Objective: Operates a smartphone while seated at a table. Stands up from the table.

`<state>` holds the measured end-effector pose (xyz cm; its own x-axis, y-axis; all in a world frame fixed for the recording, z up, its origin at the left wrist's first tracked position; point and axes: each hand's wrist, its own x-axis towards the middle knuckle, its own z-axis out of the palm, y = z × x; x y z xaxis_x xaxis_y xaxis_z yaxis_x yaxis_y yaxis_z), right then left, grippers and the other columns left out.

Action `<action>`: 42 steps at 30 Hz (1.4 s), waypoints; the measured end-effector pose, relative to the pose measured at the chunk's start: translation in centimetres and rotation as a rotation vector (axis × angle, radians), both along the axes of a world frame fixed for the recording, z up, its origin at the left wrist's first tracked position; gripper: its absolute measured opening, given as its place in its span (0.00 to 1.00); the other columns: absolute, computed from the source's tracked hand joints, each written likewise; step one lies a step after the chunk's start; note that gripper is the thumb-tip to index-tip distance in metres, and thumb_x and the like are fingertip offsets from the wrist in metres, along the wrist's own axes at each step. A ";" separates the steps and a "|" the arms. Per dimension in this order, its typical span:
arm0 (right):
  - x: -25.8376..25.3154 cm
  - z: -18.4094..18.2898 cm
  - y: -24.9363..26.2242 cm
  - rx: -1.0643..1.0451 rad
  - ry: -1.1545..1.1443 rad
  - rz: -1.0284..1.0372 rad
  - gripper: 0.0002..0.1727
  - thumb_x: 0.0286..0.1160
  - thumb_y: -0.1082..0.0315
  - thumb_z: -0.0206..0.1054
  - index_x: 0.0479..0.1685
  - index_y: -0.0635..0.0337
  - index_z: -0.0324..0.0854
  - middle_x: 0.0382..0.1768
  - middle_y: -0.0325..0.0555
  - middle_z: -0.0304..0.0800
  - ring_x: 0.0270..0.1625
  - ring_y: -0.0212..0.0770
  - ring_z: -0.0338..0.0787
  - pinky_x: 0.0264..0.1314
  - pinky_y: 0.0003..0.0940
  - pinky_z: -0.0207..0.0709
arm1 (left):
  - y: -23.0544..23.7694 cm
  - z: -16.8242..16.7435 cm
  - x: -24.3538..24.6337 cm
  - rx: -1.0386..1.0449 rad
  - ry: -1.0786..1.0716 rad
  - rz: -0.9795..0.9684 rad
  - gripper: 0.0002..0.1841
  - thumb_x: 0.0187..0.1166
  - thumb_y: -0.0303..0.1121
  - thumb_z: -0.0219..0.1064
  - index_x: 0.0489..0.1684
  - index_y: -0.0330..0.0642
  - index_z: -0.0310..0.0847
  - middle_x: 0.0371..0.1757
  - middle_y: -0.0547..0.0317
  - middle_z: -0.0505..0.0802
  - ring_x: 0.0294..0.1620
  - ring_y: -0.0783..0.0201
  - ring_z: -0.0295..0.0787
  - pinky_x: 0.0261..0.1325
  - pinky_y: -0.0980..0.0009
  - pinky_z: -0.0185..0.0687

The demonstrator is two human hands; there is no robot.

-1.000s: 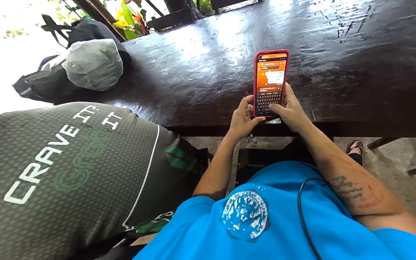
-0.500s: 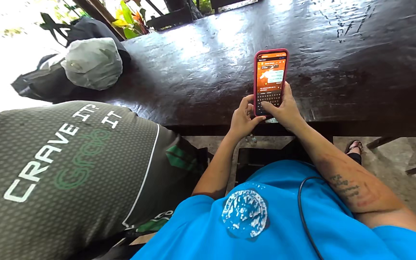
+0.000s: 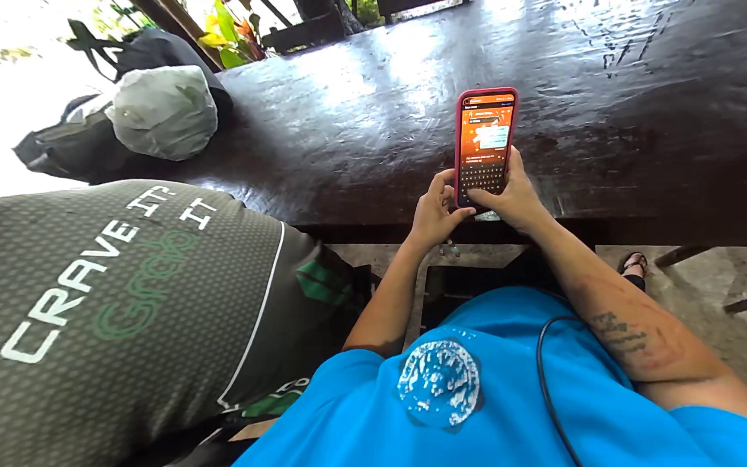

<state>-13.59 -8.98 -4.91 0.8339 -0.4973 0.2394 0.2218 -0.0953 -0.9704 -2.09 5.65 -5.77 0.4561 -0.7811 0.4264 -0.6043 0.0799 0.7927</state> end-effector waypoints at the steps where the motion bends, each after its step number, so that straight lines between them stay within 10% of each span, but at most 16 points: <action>1: 0.0 -0.1 -0.1 0.006 -0.011 0.020 0.60 0.55 0.75 0.81 0.91 0.56 0.42 0.71 0.55 0.79 0.64 0.37 0.89 0.65 0.35 0.86 | 0.0 0.1 0.0 0.003 0.016 -0.001 0.39 0.63 0.20 0.81 0.77 0.31 0.64 0.44 0.52 0.92 0.42 0.69 0.90 0.50 0.71 0.87; 12: -0.5 -0.3 -1.5 0.216 -0.160 0.233 0.44 0.69 0.88 0.46 0.93 0.59 0.45 0.71 0.53 0.82 0.64 0.39 0.90 0.68 0.37 0.85 | 0.4 1.4 0.3 0.046 0.270 -0.061 0.42 0.61 0.13 0.78 0.79 0.36 0.61 0.50 0.52 0.94 0.48 0.67 0.93 0.56 0.70 0.89; 42: -0.4 -0.5 -1.2 0.157 -0.159 0.208 0.50 0.64 0.88 0.58 0.93 0.61 0.41 0.73 0.54 0.81 0.65 0.41 0.90 0.68 0.36 0.86 | 0.4 1.0 0.3 0.022 0.229 -0.067 0.41 0.61 0.13 0.79 0.78 0.34 0.61 0.50 0.52 0.94 0.48 0.67 0.93 0.55 0.71 0.89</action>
